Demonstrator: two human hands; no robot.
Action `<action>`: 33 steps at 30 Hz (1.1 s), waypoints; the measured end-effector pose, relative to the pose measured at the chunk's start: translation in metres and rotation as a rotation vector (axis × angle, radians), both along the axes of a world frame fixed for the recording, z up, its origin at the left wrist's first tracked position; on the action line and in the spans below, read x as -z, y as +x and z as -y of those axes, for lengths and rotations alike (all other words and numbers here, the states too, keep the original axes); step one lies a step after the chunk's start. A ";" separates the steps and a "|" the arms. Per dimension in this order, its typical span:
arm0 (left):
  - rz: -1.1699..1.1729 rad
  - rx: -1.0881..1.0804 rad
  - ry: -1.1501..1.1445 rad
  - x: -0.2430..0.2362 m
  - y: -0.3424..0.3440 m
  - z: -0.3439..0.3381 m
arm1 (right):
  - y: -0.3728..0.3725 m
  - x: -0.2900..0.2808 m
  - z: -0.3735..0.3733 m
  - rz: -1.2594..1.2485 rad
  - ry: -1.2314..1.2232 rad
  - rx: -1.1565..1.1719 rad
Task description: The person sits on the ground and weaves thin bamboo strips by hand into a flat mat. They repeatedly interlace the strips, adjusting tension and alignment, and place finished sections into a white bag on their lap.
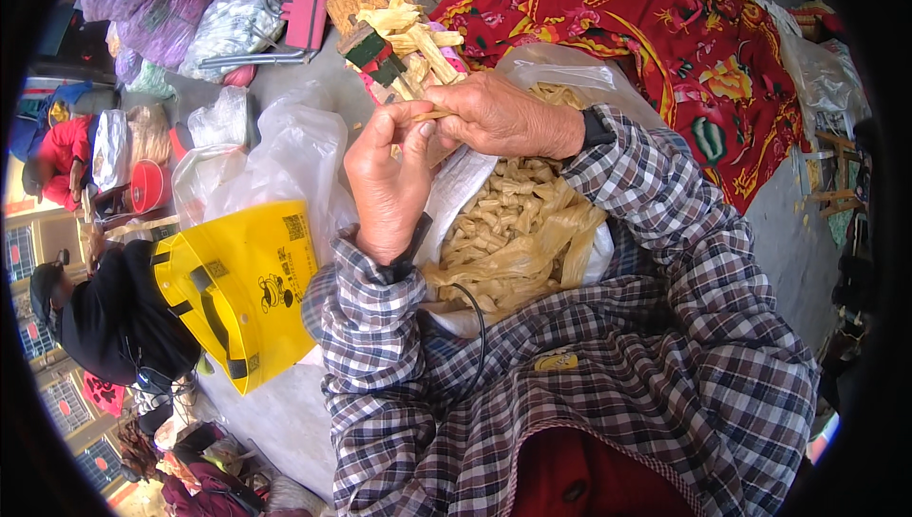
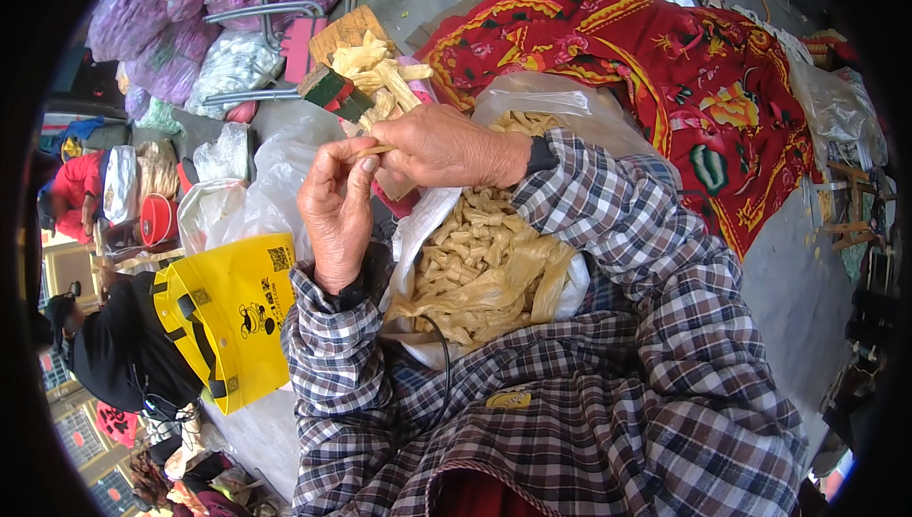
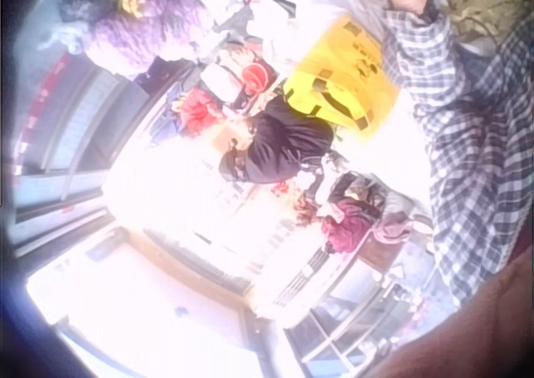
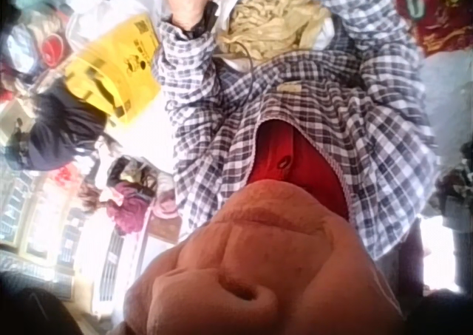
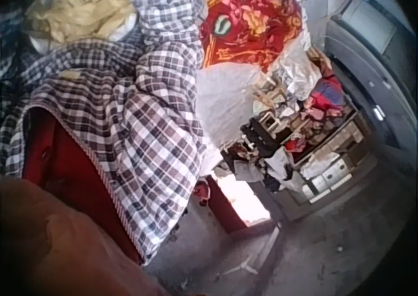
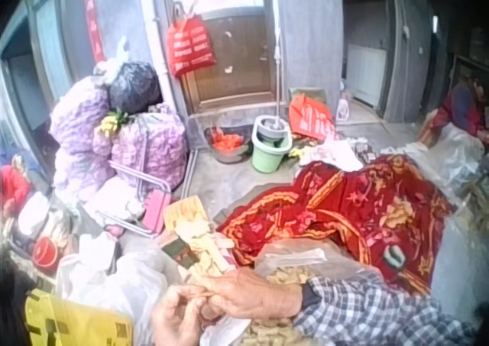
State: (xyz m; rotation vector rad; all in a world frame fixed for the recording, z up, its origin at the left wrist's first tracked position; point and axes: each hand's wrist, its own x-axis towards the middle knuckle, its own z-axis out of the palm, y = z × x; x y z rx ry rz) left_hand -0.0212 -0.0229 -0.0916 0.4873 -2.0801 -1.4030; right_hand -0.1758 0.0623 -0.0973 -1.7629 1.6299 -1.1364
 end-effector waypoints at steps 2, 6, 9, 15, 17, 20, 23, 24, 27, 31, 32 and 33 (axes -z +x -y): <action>-0.025 -0.041 -0.137 0.003 -0.002 0.002 | -0.001 -0.001 0.000 0.195 0.149 -0.093; -0.102 -0.110 -0.210 0.008 -0.008 0.003 | 0.000 -0.001 -0.002 0.438 0.256 -0.106; -0.144 -0.057 0.242 0.008 -0.004 -0.001 | 0.001 0.000 -0.001 0.299 0.107 0.062; -0.169 0.133 0.862 0.003 0.000 0.011 | 0.001 -0.001 0.002 -0.177 -0.396 0.113; -0.082 0.138 0.952 0.000 0.000 0.015 | 0.001 -0.001 0.001 -0.278 -0.385 0.076; -0.129 0.081 0.927 -0.004 0.000 0.012 | -0.001 -0.002 -0.001 -0.332 -0.323 0.063; -0.082 0.043 0.701 -0.007 0.001 0.006 | -0.003 -0.002 0.001 -0.139 -0.242 0.088; -0.058 0.050 0.591 -0.007 0.000 0.005 | -0.005 -0.003 0.001 0.016 -0.157 0.068; -0.064 -0.072 0.241 -0.003 -0.005 0.004 | -0.008 -0.006 0.000 0.422 0.099 -0.081; -0.118 -0.162 -0.186 -0.001 -0.005 0.001 | -0.007 -0.008 -0.003 0.758 0.189 -0.152; -0.127 -0.213 -0.193 -0.002 -0.005 0.000 | -0.005 -0.007 -0.003 0.808 0.164 -0.123; -0.087 -0.217 -0.118 -0.004 -0.004 0.000 | -0.004 -0.007 -0.003 0.862 0.155 -0.100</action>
